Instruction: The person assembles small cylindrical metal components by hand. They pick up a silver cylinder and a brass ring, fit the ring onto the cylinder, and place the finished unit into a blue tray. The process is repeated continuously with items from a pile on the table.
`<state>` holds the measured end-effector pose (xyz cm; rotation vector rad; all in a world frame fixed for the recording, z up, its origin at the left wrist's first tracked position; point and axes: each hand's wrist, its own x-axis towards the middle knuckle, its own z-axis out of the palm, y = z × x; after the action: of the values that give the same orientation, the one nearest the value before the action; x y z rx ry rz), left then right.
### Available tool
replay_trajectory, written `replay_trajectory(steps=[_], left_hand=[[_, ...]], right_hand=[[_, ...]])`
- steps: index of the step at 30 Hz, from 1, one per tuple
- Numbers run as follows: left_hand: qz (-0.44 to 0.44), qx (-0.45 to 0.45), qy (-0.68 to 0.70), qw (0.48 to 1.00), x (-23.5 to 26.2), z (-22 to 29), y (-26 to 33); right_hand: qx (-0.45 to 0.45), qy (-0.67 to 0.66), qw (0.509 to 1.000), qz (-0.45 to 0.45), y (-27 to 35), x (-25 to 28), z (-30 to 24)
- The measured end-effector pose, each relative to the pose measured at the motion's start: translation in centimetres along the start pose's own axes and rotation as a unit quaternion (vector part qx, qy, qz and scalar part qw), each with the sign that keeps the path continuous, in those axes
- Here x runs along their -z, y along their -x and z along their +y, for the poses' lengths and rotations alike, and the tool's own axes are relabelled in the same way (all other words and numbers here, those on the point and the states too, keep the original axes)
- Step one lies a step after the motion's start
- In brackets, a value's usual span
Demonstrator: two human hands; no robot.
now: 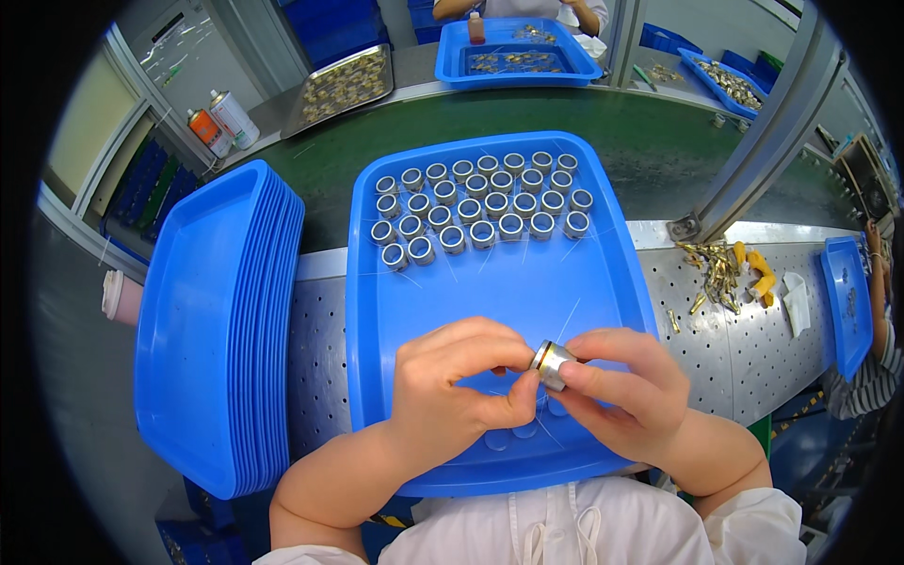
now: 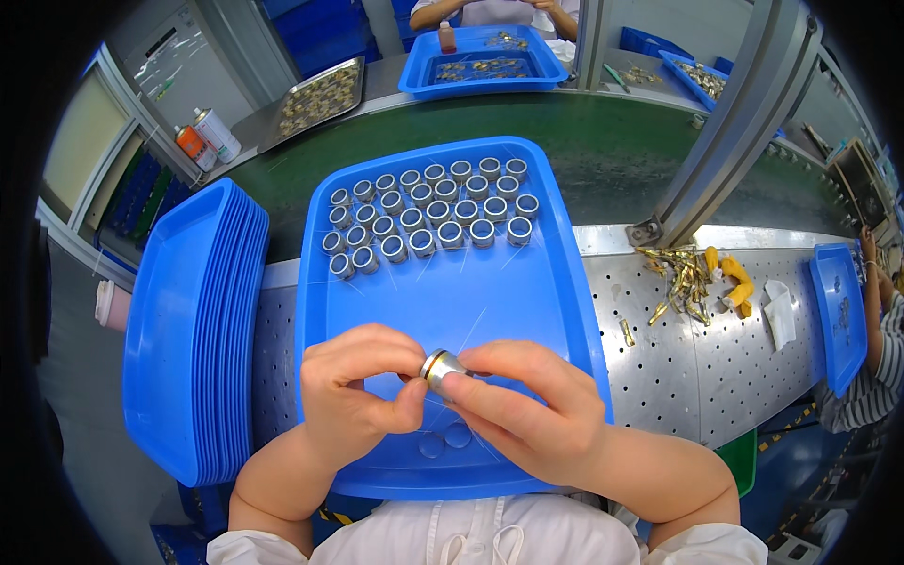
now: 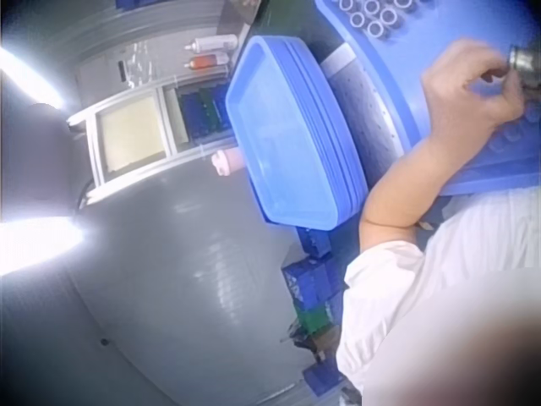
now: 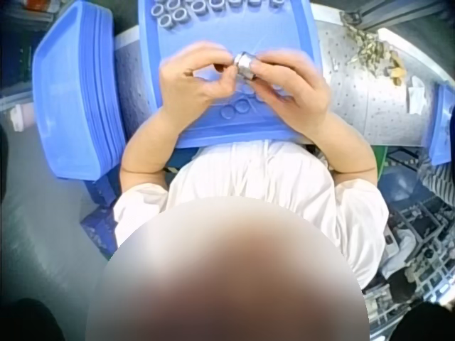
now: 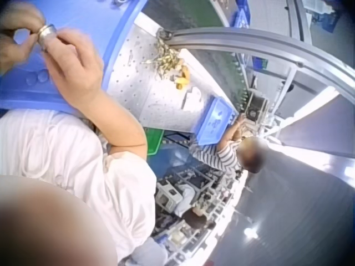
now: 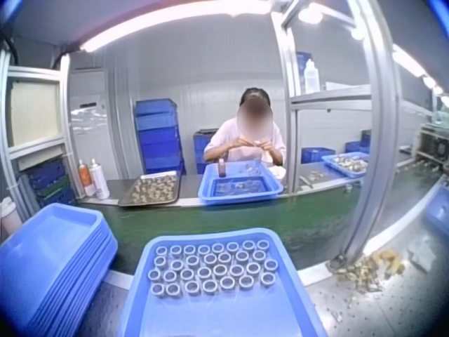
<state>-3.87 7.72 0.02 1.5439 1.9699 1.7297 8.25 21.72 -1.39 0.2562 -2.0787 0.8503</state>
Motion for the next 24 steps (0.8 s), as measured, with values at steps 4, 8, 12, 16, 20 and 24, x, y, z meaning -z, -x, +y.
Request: replay_trajectory(steps=[4,8,12,16,20,24], left_hand=[[-0.002,0.009,0.003,1.000,0.05,-0.05,0.11],[0.002,-0.016,-0.028,0.999,-0.04,-0.14,0.19],[0.002,-0.046,-0.068,0.997,-0.10,0.07,0.21],[0.005,-0.065,-0.072,0.995,-0.09,-0.05,0.15],[-0.009,-0.035,-0.038,0.999,-0.02,-0.04,-0.08],[-0.015,0.000,-0.006,1.000,0.14,0.00,-0.06]], right_hand=[[-0.005,-0.005,1.000,0.003,-0.16,-0.08,0.09],[-0.095,-0.040,0.995,-0.006,-0.47,0.10,-0.60],[-0.059,-0.031,0.998,0.002,0.17,-0.12,-0.41],[-0.032,-0.013,0.999,0.008,0.11,-0.13,-0.36],[-0.010,0.002,1.000,0.012,0.10,-0.18,-0.11],[0.032,0.012,0.999,-0.010,-0.15,0.01,0.26]])
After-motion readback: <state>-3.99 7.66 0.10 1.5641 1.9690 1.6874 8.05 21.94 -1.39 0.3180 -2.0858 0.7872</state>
